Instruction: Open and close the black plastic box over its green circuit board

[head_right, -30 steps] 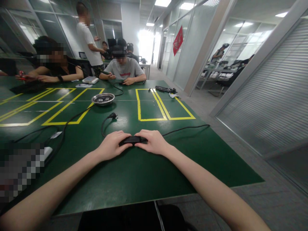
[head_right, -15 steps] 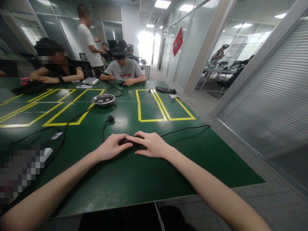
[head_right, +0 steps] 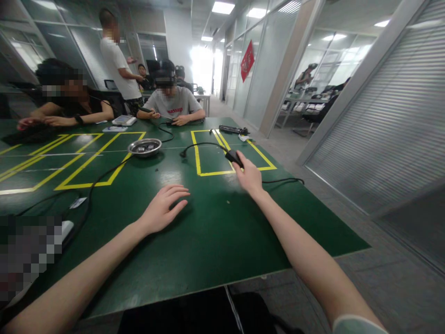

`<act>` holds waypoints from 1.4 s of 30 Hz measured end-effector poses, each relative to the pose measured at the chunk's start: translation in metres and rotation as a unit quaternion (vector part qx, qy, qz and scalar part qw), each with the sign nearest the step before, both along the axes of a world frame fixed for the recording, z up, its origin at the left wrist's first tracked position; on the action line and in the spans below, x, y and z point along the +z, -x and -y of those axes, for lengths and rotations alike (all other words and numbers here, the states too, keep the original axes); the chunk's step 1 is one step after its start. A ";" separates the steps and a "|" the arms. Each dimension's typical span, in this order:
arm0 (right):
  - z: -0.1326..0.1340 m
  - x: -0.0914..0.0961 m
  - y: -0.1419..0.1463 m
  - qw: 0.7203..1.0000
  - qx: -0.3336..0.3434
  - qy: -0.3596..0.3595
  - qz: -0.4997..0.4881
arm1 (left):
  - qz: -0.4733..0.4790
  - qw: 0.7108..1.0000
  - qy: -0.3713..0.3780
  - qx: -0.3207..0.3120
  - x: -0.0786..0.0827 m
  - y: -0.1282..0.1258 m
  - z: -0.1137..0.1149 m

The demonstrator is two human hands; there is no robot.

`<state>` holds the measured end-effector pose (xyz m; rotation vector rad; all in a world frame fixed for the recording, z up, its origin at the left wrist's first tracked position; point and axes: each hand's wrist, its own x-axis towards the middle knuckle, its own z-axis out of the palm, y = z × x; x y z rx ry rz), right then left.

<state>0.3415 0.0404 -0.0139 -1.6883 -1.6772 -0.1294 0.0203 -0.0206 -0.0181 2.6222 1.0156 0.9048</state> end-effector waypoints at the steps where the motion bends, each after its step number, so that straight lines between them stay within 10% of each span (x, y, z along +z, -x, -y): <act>1: -0.004 0.002 -0.011 0.999 -0.048 -0.006 -0.021 | -0.012 1.000 0.011 -0.010 -0.002 -0.001 0.000; 9: -0.018 -0.012 -0.071 0.962 -0.238 0.130 -0.042 | -0.047 0.997 0.051 -0.043 -0.008 -0.005 0.001; 22: -0.025 -0.033 -0.088 0.960 -0.237 0.146 -0.016 | -0.064 0.996 0.051 -0.042 -0.006 -0.007 0.002; 42: -0.014 -0.014 -0.071 0.963 -0.227 0.120 -0.083 | -0.070 0.995 0.050 -0.043 -0.005 -0.006 0.003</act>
